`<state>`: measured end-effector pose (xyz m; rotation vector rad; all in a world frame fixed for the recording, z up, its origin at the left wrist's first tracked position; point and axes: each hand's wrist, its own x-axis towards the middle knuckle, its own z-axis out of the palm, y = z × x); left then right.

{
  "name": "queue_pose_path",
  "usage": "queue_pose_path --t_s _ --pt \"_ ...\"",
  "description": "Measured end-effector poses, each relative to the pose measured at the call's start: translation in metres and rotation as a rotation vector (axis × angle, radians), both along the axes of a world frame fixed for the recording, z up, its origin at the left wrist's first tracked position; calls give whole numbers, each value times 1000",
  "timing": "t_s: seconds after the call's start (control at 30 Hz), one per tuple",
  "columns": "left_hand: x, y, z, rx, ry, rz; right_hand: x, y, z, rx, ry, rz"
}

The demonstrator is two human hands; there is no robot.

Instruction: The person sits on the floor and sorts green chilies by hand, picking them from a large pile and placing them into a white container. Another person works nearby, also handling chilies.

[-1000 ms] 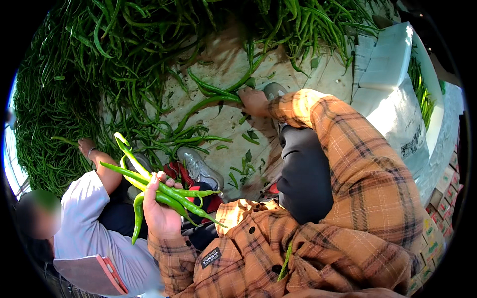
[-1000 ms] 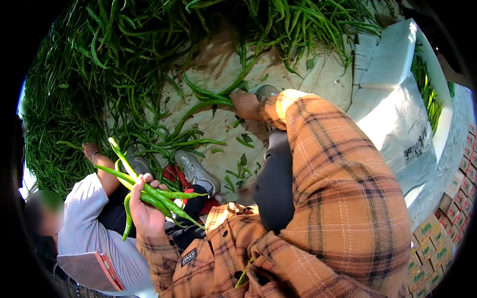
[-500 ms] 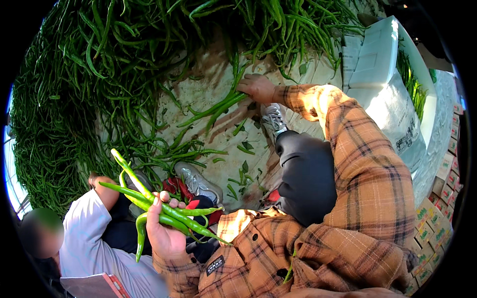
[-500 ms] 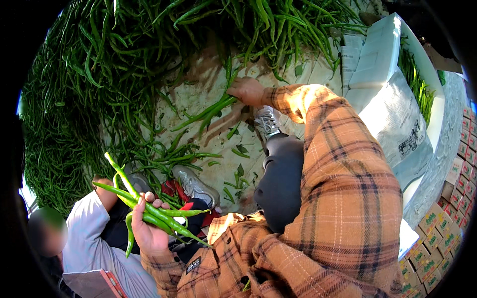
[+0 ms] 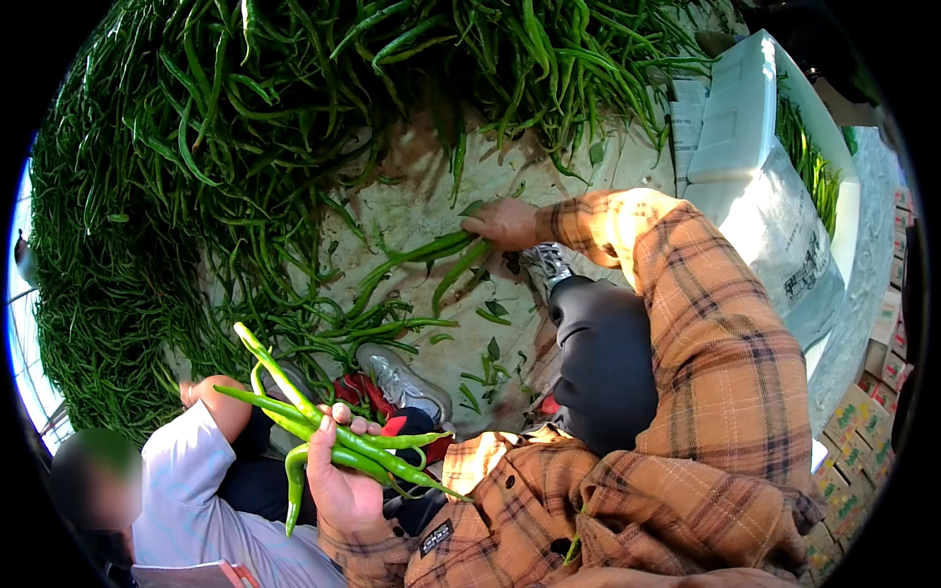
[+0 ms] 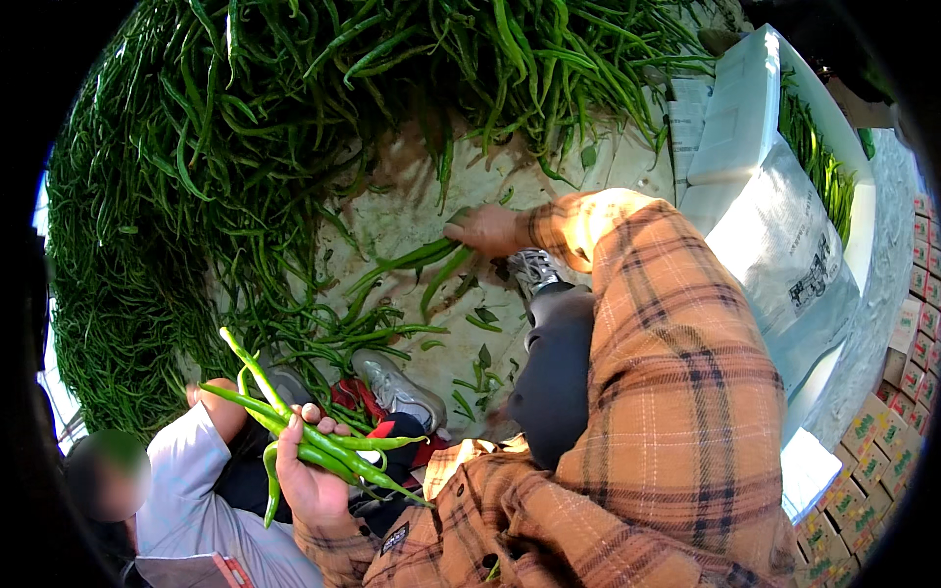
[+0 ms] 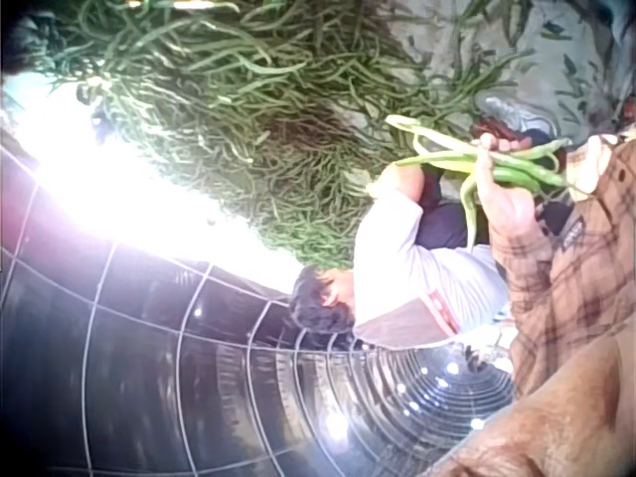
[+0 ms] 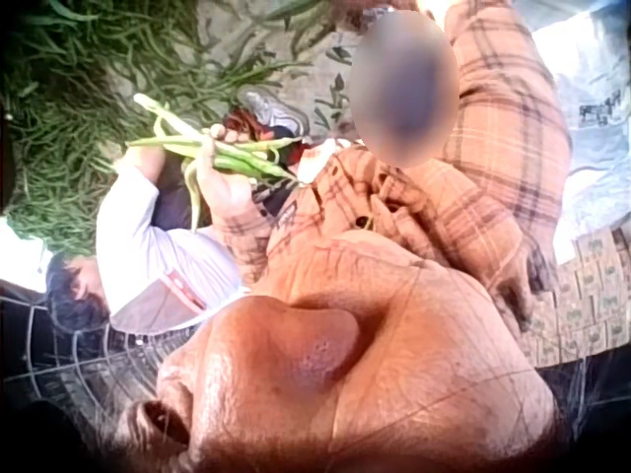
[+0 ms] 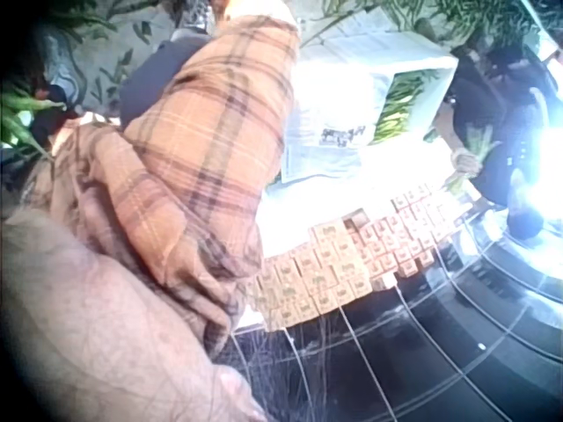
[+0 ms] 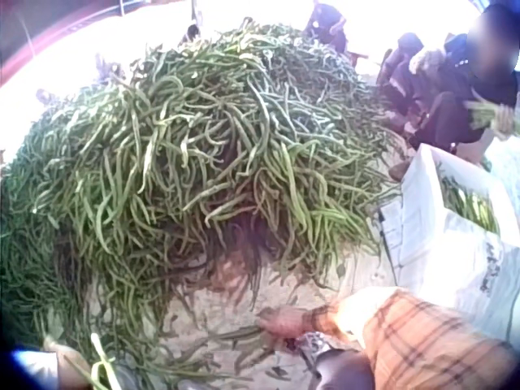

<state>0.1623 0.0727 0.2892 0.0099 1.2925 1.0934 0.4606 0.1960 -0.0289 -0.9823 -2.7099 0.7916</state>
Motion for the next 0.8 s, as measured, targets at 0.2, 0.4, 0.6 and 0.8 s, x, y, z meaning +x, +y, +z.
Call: queue_pose_path --t_s 0.2,0.4,0.6,0.8 --pt "7 0 4 2 14 -37 -40 -9 1 -257 47 -300" --pt "8 5 1 -6 -4 -50 -67 0 -29 -277 -222 -400" --pt "7 11 6 -4 27 -51 -52 109 -29 -75 78 -964" --pt "12 25 -1 -5 -36 -120 -5 165 -105 -70 -355 -1390"
